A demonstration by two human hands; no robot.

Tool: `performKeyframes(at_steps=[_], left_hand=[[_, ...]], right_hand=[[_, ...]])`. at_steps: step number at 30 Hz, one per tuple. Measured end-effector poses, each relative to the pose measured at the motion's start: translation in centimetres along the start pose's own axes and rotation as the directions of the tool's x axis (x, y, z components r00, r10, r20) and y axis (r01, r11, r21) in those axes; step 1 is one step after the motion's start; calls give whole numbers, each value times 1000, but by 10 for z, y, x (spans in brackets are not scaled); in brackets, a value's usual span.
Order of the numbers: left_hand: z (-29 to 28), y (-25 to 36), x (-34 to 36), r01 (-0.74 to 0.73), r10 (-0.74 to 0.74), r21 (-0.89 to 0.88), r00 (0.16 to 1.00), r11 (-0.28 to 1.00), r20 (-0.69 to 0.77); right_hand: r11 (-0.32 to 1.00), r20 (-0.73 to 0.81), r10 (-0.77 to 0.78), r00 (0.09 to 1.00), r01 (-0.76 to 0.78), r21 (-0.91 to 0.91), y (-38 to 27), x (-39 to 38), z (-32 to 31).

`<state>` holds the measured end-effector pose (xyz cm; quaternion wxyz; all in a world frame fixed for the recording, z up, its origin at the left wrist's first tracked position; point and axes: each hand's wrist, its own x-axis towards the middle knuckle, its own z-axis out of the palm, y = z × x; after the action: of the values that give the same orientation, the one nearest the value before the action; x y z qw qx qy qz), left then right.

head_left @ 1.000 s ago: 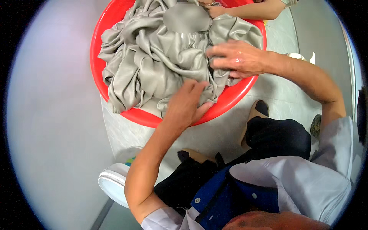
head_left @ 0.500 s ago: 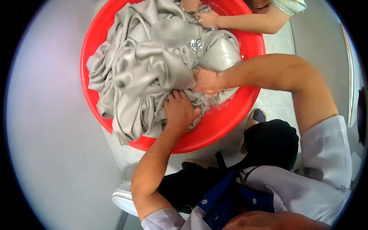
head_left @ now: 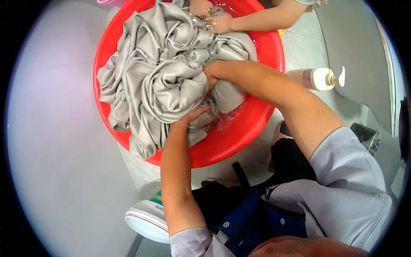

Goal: The person is washing a large piece of grey fabric in a red plastic basin filled with water, scrubbing and agitating the material by hand alongside another person.

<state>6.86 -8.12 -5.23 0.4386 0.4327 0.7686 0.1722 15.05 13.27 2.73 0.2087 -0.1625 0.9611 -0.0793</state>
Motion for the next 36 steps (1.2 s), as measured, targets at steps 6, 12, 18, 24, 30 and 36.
performKeyframes(at_steps=[6,12,18,24,30,36], left_hand=[[27,66,-60,-69,179,452,962,890,-206],[9,123,-223,-102,249,556,948,825,-196],[22,132,-264,-551,722,556,678,622,-136],[-67,40,-256,-102,642,721,554,685,-531],[-59,-8,-188,148,346,645,744,749,-572],[-43,-33,-78,234,-85,707,967,667,-240]], right_hand=[[931,-69,328,942,-335,-146,-61,-42,38],[986,-96,14,995,-30,-165,-160,-110,-31],[973,-86,218,972,-224,-62,-197,-130,-114],[979,-558,-105,823,-11,-201,-186,-52,-54],[974,-222,-152,963,107,-201,-149,8,-16],[939,-442,-186,878,26,-342,-101,73,58]])
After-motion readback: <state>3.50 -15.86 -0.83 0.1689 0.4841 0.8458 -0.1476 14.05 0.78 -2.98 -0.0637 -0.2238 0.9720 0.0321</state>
